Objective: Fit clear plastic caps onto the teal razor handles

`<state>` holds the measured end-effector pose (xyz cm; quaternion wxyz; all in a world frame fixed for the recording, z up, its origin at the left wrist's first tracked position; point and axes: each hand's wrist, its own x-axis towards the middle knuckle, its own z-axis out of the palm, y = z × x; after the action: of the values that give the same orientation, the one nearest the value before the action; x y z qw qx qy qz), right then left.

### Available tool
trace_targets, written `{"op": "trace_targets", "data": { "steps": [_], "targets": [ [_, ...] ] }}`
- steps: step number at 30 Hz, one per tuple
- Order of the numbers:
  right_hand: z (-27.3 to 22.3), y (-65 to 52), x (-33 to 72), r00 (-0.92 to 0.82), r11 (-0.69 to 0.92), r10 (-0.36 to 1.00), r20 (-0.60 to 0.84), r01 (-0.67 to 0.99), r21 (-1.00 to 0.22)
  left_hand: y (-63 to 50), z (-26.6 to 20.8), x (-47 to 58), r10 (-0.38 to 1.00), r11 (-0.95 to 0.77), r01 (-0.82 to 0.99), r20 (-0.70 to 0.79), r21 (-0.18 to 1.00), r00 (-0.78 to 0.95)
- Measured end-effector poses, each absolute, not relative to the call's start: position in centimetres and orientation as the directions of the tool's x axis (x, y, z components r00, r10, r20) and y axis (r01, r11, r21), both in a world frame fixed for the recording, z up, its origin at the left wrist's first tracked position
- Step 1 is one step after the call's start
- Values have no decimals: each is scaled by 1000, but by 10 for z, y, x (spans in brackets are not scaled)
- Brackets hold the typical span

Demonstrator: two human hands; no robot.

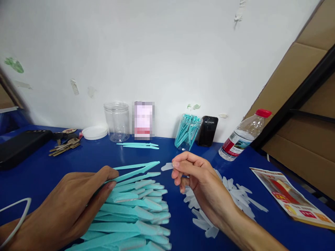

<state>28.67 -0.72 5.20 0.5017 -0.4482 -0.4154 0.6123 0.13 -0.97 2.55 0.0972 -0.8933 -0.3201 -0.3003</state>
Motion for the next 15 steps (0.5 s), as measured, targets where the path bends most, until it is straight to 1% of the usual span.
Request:
{"op": "trace_targets", "data": {
  "steps": [10, 15],
  "targets": [
    [51, -9, 285, -122, -96, 990, -69, -224, -970, -10, 27, 0, 525, -785, 619, 556, 22, 645],
    [53, -11, 284, -128, -102, 989, -75, -222, -970, -11, 29, 1, 524, -796, 605, 520, 18, 675]
  ]
}}
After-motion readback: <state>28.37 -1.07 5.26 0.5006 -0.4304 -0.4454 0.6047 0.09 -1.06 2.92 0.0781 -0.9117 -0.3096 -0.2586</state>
